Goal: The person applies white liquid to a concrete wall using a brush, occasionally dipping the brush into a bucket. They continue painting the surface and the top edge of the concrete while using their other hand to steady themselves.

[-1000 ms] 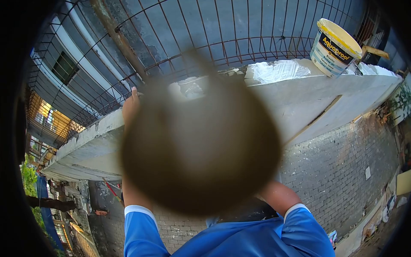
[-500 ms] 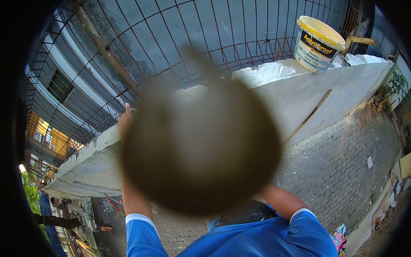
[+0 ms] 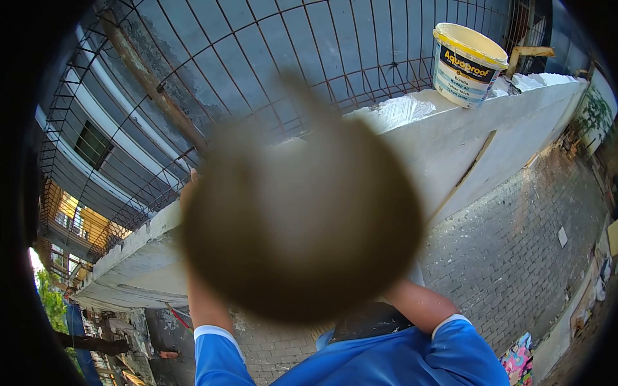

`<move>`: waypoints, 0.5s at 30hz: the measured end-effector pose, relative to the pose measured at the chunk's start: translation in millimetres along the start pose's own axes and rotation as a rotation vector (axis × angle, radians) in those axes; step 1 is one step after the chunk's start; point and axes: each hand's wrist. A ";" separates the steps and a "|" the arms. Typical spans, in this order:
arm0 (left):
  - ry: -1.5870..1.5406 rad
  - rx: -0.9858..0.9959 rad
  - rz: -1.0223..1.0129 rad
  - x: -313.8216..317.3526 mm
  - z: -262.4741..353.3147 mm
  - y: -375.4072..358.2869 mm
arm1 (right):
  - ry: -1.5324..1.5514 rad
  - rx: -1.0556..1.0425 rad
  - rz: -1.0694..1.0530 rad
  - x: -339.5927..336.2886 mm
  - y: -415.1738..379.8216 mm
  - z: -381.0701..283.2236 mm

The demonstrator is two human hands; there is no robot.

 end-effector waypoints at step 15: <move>-0.064 -0.019 -0.075 31.6 -37.1 27.4 | -0.101 -0.126 -0.107 9.6 3.9 -26.6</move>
Point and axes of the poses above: each hand's wrist, its own y-axis towards the middle knuckle, its own x-axis out of the palm, z = x × y, and after that the axes turned 2 degrees about y, right-handed
